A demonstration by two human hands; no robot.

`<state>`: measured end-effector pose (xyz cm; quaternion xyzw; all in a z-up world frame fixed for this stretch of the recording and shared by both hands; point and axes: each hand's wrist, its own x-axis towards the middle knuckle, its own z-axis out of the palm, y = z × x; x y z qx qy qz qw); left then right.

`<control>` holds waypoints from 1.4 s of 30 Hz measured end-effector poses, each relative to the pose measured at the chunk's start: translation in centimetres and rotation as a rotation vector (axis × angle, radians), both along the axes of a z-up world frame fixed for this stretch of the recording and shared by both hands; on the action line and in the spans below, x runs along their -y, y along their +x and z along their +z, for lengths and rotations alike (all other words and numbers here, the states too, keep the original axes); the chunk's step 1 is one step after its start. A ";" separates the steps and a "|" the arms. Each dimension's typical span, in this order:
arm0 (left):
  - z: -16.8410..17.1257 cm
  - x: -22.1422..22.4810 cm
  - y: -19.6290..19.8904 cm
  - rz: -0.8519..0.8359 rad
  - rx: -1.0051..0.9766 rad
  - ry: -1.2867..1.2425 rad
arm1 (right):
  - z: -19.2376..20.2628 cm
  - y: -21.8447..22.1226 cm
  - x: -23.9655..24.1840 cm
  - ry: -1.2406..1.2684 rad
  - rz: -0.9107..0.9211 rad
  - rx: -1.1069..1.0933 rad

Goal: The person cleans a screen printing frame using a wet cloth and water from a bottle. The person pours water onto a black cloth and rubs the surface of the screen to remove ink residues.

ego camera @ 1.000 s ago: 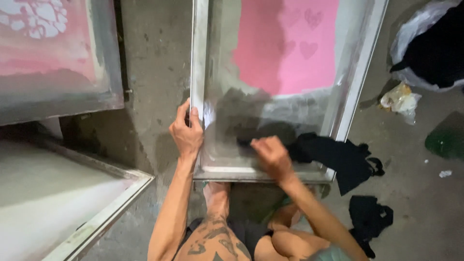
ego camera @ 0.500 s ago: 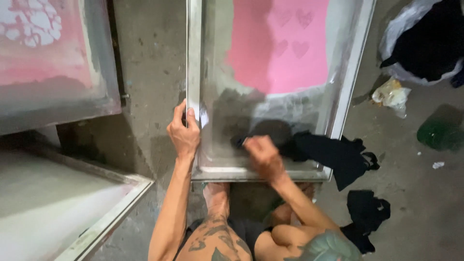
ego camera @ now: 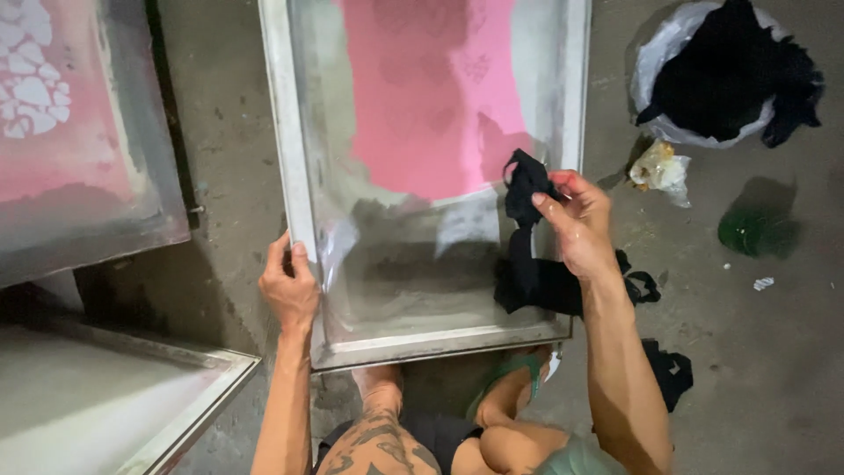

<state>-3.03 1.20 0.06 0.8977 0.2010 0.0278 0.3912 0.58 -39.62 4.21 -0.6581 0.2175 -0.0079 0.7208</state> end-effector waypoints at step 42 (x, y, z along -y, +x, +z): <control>7.6 35.1 -7.8 -1.869 0.218 0.001 | -10.7 -29.7 16.0 -0.565 -0.117 -0.882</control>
